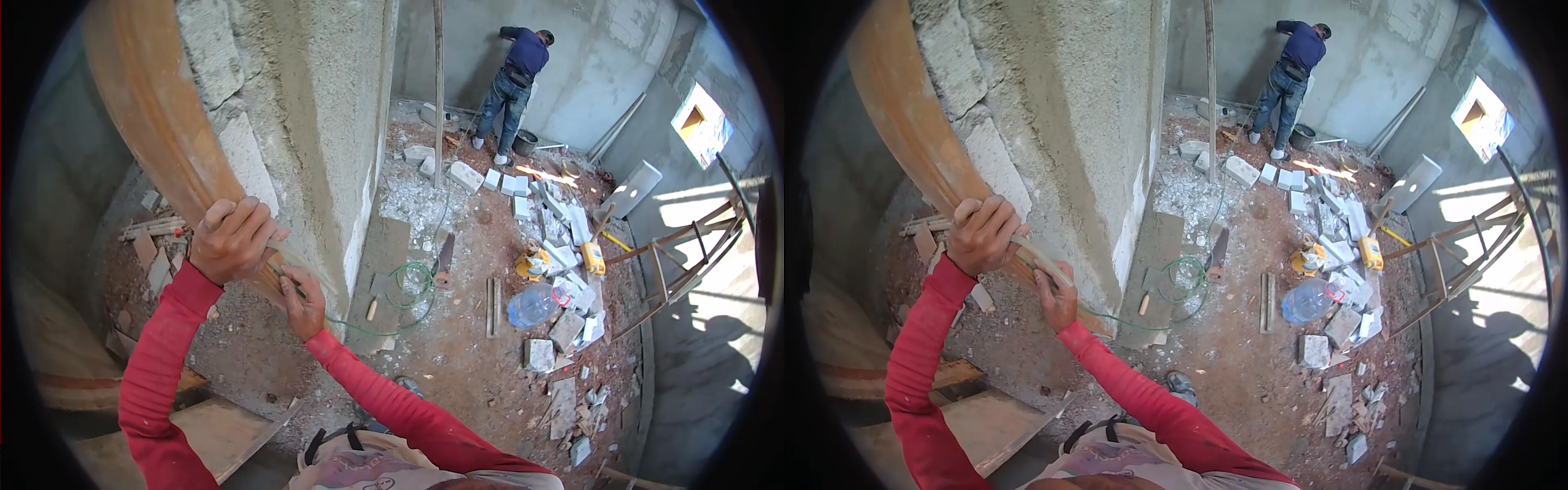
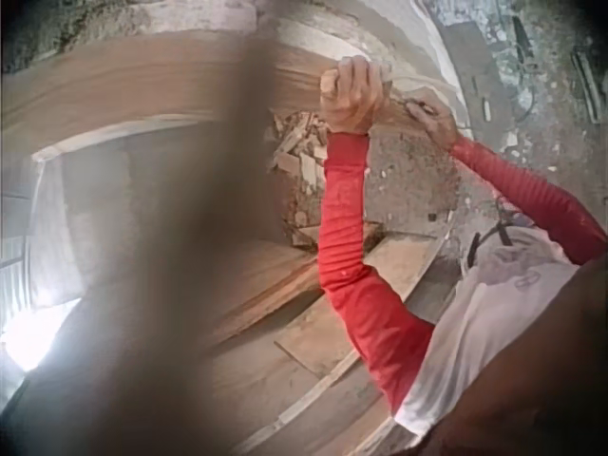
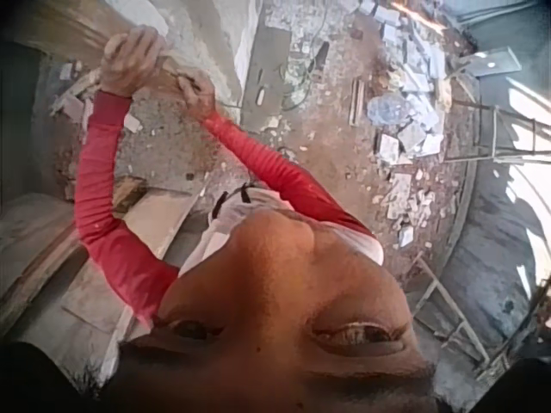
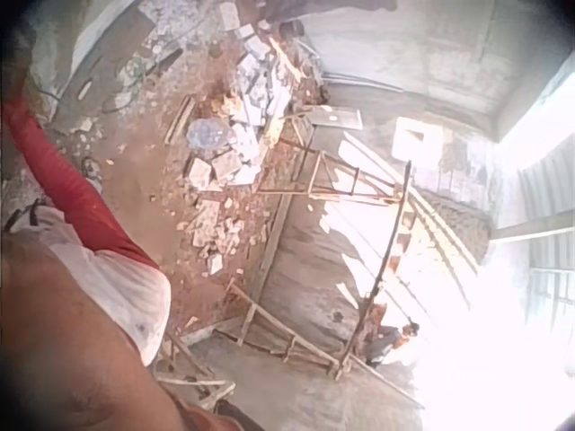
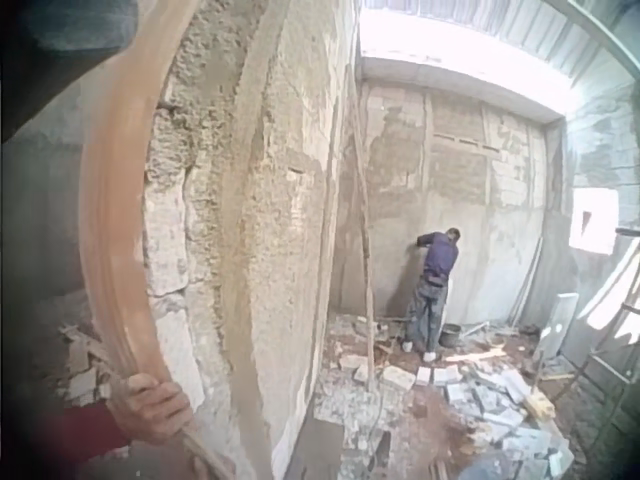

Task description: The person measures a wooden frame using a water level tube, coils the tube, and walks outside to wash a plastic cup and their hands in a bucket of water.

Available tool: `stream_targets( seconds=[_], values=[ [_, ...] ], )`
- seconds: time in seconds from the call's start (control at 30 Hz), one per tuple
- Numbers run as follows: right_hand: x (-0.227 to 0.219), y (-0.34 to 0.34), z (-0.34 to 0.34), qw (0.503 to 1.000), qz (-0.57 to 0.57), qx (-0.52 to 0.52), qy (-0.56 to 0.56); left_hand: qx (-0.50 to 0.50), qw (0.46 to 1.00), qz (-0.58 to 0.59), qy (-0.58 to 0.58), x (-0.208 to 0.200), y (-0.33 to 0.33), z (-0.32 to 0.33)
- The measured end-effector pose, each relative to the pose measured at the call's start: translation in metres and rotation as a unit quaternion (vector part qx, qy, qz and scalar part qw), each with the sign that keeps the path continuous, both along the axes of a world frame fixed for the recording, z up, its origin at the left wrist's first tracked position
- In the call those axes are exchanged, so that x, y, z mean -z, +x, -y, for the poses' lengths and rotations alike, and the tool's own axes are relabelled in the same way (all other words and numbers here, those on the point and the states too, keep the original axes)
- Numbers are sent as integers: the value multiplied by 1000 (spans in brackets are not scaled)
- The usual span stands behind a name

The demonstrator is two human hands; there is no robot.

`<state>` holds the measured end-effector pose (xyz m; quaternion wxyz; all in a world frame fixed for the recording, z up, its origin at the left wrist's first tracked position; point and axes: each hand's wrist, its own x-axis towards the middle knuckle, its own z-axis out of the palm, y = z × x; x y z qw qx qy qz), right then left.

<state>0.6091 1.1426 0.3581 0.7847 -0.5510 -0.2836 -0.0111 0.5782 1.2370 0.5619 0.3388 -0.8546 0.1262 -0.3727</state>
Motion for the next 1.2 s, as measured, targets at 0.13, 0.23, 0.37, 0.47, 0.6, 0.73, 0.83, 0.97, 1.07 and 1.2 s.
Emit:
stream_targets(
  seconds=[0.13, 0.23, 0.37, 0.47, 0.6, 0.73, 0.83, 0.97, 1.07, 1.2],
  values=[
    [-1, 0, -3, 999, 27, -23, 6, 4, 1000, 21, -1, 3, -1, -6],
    [3, -2, -5, 999, 28, -12, -30, 12, 1000, 24, 2, 5, -1, -11],
    [10, -2, -7, 999, 0, -35, -6, 27, 1000, 5, -6, 10, -1, -16],
    [13, -1, -7, 999, 18, -30, -20, 53, 998, 28, -27, 14, 1, -18],
    [12, -1, -7, 999, 17, -32, -21, 46, 998, 37, -15, 18, 0, -17],
    [12, 0, -8, 999, 29, -18, -18, 42, 997, 68, 0, 20, 4, -18],
    [15, -1, -9, 1000, 16, -13, -22, 51, 996, 73, 5, 22, 5, -20],
    [16, -1, -12, 999, 2, -38, 12, 45, 997, 62, 32, 22, 3, -23],
    [12, -2, -10, 999, -9, -33, 27, 49, 995, 74, 38, 19, 3, -20],
    [0, -2, -3, 999, -2, -28, 21, 36, 997, 59, 30, 14, 1, -14]
  ],
)
